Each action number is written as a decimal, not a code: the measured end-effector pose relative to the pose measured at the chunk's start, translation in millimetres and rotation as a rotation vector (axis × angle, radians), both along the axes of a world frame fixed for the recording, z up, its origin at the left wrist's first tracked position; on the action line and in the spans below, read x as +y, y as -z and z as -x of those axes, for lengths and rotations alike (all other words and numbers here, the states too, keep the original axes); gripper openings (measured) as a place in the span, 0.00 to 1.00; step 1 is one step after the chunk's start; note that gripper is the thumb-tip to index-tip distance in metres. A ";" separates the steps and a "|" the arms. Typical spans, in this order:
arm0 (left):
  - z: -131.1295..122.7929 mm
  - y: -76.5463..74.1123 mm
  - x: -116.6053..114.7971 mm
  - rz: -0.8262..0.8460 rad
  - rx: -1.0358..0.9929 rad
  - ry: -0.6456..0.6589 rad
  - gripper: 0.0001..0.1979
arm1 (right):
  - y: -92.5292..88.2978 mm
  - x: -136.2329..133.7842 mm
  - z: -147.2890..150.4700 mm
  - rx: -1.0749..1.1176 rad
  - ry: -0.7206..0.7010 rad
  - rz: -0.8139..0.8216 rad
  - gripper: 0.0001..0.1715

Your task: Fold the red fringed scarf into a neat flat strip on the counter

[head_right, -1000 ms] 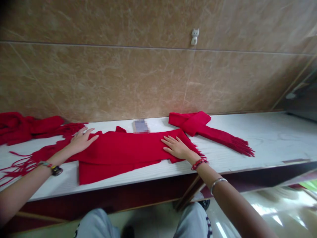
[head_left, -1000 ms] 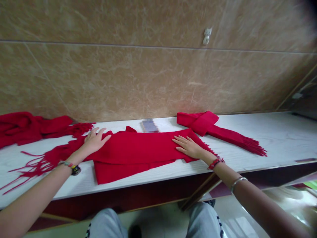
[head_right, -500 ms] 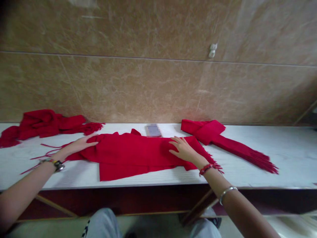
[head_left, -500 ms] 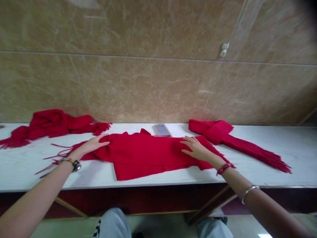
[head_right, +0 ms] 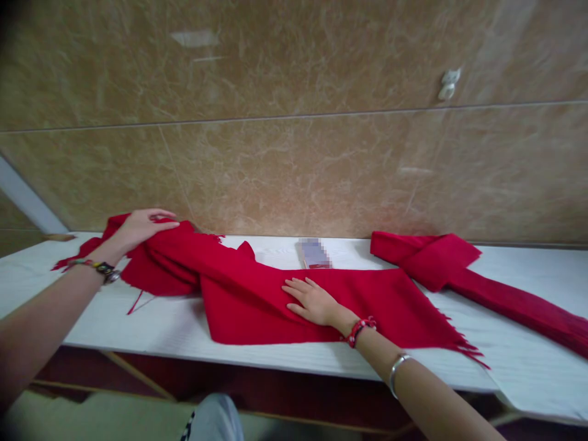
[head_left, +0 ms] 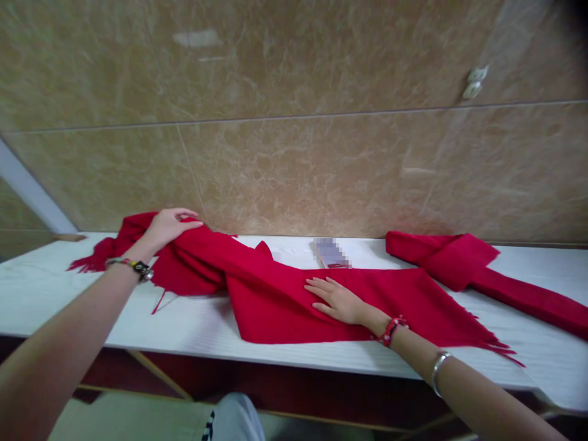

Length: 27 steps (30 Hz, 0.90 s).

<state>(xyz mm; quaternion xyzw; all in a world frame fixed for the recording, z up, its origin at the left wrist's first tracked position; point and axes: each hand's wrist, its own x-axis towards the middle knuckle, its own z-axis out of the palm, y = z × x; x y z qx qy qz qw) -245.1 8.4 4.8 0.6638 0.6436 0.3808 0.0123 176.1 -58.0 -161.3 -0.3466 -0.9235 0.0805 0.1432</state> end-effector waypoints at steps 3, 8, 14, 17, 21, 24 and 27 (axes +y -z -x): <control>19.7 -20.4 5.3 -0.143 0.070 -0.193 0.21 | 0.4 0.7 0.6 0.025 0.008 0.007 0.26; 11.3 -7.9 2.9 0.012 0.433 -0.237 0.21 | 0.5 0.1 2.3 0.038 0.037 0.007 0.27; -37.5 68.1 -18.1 0.311 0.764 0.065 0.25 | 1.1 0.4 1.7 0.098 0.053 -0.012 0.25; -60.1 96.2 -46.3 0.193 0.806 0.206 0.28 | 1.8 0.9 1.5 0.115 0.066 -0.021 0.25; -72.9 120.2 -79.8 0.287 0.750 0.643 0.30 | 2.6 1.4 1.1 0.109 0.058 -0.031 0.24; -72.7 130.3 -79.6 0.214 0.763 0.647 0.20 | 2.6 1.7 1.0 0.107 0.068 -0.024 0.25; -77.8 133.9 -68.2 0.126 0.818 0.589 0.16 | 2.2 1.7 1.2 0.116 0.070 -0.019 0.25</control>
